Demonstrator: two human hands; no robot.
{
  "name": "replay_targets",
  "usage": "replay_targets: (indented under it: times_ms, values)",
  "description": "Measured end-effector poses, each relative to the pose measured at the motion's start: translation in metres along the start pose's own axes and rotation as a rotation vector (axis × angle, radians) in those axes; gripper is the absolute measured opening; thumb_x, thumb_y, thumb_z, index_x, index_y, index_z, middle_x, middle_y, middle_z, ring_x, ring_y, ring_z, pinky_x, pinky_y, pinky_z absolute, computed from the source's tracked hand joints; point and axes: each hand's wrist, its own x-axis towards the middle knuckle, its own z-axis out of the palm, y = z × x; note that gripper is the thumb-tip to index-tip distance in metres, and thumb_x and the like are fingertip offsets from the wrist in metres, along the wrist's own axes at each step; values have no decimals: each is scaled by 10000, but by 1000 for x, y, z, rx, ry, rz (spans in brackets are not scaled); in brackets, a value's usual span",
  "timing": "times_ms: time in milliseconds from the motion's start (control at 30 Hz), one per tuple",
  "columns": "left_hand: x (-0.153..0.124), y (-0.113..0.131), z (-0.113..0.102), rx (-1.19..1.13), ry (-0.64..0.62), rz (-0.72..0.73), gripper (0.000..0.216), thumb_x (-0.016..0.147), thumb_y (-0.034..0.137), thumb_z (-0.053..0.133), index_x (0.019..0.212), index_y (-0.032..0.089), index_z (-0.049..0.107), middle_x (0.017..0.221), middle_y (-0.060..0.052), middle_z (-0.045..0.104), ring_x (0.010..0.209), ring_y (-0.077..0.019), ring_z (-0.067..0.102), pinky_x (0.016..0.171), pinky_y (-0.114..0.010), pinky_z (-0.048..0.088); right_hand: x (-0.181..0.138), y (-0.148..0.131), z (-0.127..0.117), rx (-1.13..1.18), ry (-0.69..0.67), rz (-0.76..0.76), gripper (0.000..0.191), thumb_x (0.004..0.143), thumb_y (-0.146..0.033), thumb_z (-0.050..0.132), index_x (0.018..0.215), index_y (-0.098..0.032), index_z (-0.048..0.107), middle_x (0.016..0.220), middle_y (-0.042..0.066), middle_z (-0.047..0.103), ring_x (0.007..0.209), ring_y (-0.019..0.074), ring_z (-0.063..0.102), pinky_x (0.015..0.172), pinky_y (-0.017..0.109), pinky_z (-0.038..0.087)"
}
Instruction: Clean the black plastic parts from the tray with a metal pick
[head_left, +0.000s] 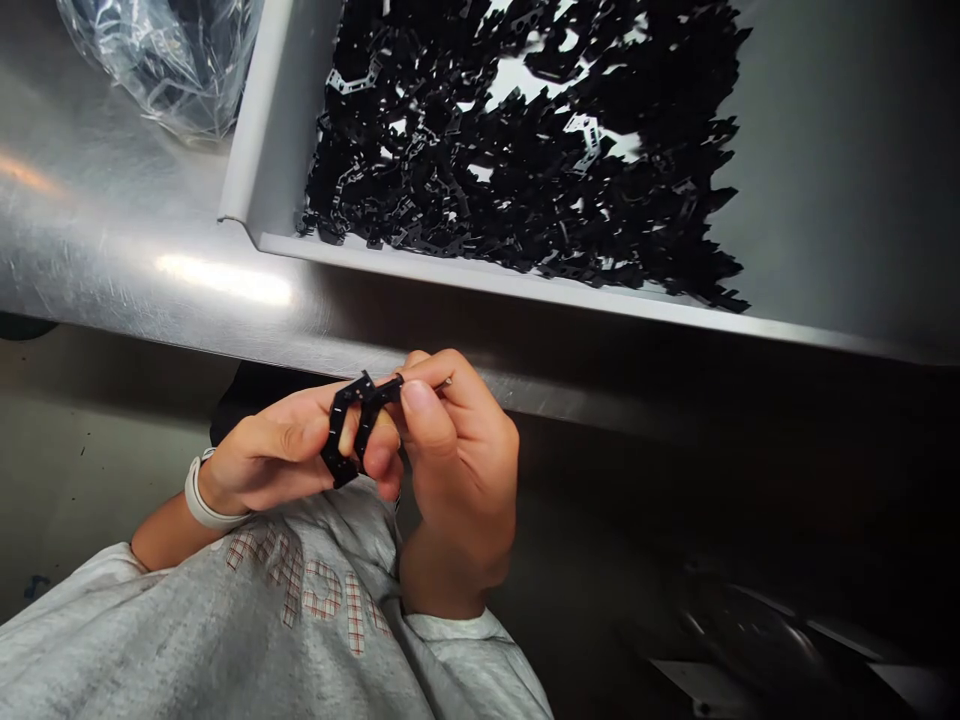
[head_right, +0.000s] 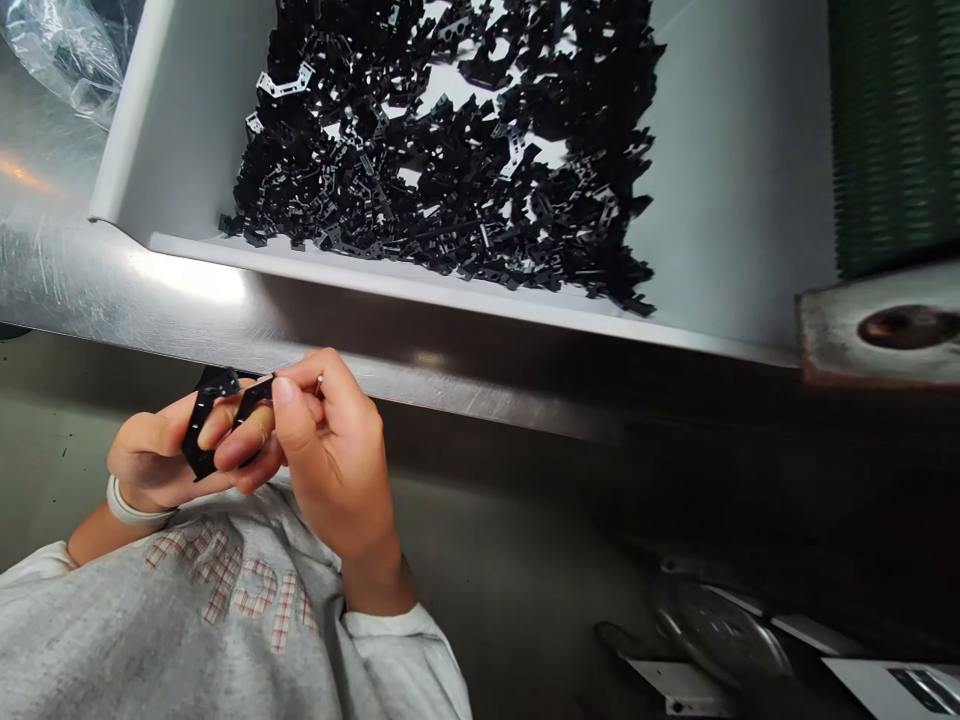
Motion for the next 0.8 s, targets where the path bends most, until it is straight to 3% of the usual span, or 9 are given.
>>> replay_targets:
  times_ms: [200,400,600,800]
  values:
    - [1,2,3,23,37,-27,322,796,452,758,676,190,613,651,4,483,628,-175,609,619,-288,464,2,0,-1,49,-49,-1,298,975,-372,621,732,-237,516,455,-106,476,343,36,351,364,125,405]
    - [-1,4,2,20,6,-59,302,808,453,756,714,196,629,710,8,523,543,-118,537,697,-311,501,-1,2,-4,88,12,75,260,947,-478,619,834,-244,606,667,-58,507,434,76,518,301,160,389]
    - [-2,4,2,-4,-12,-68,301,816,446,754,718,195,620,724,11,556,545,-110,533,734,-325,519,1,5,-8,4,37,-53,256,1014,-343,507,892,-250,712,714,-26,531,605,89,477,526,204,429]
    - [-1,2,1,20,-37,-46,328,843,463,714,715,187,591,775,-13,556,607,-142,583,694,-333,500,1,6,-8,68,71,-102,231,1013,-402,549,954,-283,737,674,-31,465,627,111,442,569,241,412]
